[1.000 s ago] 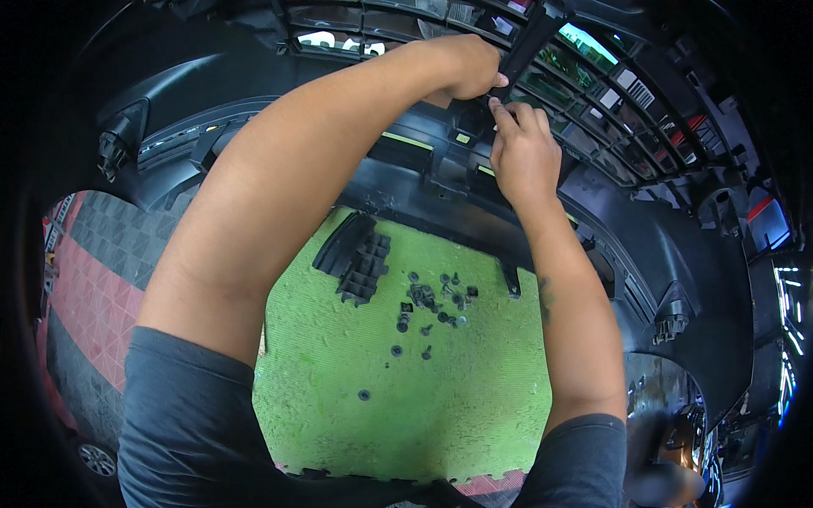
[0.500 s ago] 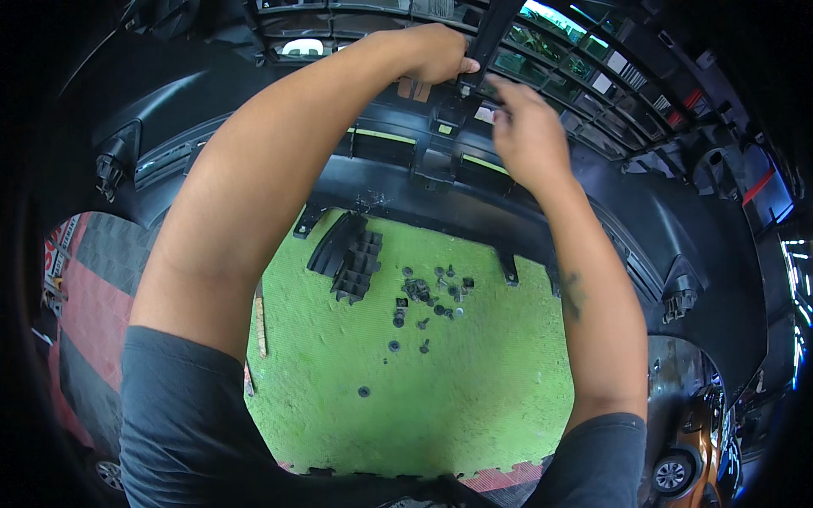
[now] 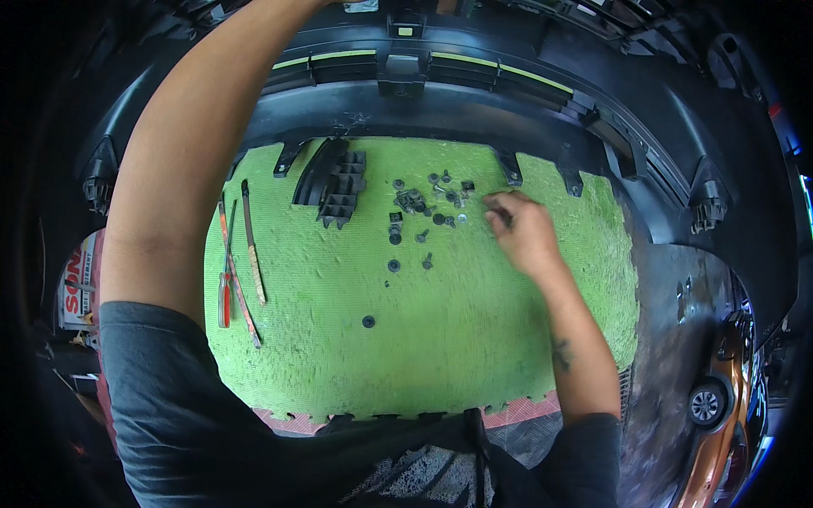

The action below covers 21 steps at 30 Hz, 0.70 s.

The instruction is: The person assembles a car front grille by hand, inserting plastic fasteners into the grille frame and attaching a silver Toyota emblem trim piece. They repeatedly align and press the grille components together on a green mat in a workshop setting.

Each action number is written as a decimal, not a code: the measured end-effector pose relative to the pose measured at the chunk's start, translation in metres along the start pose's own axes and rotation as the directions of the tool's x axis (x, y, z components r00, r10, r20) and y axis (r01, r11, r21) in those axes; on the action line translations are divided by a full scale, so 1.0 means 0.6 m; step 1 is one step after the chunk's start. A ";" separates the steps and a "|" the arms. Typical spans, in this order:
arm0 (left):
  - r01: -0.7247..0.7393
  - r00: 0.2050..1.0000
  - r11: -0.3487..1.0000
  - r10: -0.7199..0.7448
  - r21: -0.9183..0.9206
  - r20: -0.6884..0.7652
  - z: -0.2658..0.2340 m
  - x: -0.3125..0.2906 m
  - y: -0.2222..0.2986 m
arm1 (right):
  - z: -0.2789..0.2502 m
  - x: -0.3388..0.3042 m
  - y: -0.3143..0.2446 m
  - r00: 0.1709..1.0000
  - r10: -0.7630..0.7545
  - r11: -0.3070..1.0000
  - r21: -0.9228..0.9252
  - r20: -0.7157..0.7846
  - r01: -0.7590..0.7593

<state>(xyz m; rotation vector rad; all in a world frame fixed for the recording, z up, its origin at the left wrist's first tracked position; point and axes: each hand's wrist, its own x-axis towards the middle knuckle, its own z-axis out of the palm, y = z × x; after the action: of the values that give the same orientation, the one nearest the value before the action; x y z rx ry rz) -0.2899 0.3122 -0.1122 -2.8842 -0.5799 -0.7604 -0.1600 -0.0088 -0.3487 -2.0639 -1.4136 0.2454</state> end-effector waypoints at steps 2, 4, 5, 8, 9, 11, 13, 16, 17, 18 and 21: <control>0.023 0.999 1.000 -0.023 0.000 0.035 -0.015 -0.008 0.019 | 0.018 -0.010 -0.010 0.999 -0.034 0.997 -0.065 -0.031 0.032; 0.028 0.999 0.996 -0.026 0.084 -0.028 -0.010 -0.014 0.013 | 0.028 -0.004 -0.018 0.993 -0.100 0.974 -0.211 -0.061 0.086; 0.063 0.998 0.990 -0.060 0.128 -0.031 -0.008 -0.015 0.013 | 0.039 0.001 -0.010 0.995 -0.065 0.978 -0.201 -0.070 0.050; 0.133 0.989 0.973 -0.118 0.188 -0.090 0.007 -0.013 0.013 | 0.057 0.017 -0.001 0.990 -0.088 0.966 -0.254 -0.114 0.056; 0.133 0.985 0.977 -0.112 0.168 -0.132 0.018 -0.013 0.009 | 0.063 0.019 0.002 0.990 -0.099 0.959 -0.274 -0.100 0.068; 0.195 0.968 0.981 -0.191 -0.009 0.161 -0.028 -0.009 0.037 | 0.067 0.021 0.014 0.986 -0.138 0.939 -0.330 -0.096 0.099; 0.078 0.984 0.981 -0.047 0.180 -0.174 0.039 0.014 0.000 | 0.075 0.020 0.040 0.989 -0.138 0.838 -0.540 -0.061 0.083; 0.113 0.967 0.959 -0.046 0.259 -0.252 0.033 0.007 -0.017 | 0.070 0.030 0.018 0.971 -0.213 0.920 -0.357 -0.113 0.160; 0.158 0.971 0.948 -0.099 0.275 -0.217 0.027 0.006 -0.011 | 0.065 0.029 0.009 0.973 -0.198 0.940 -0.304 -0.120 0.154; 0.176 0.962 0.950 -0.111 0.258 -0.248 0.024 0.001 -0.005 | 0.061 0.027 0.004 0.966 -0.208 0.952 -0.257 -0.152 0.165; 0.176 0.927 0.961 -0.088 0.215 -0.364 0.052 -0.009 -0.026 | 0.075 0.026 0.010 0.975 -0.124 0.992 -0.027 -0.183 0.122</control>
<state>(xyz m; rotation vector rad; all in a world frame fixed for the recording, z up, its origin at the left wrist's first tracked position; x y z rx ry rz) -0.2861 0.3308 -0.1422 -2.4232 -0.7656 -1.1074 -0.1703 0.0208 -0.3850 -1.9469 -1.4255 -0.0083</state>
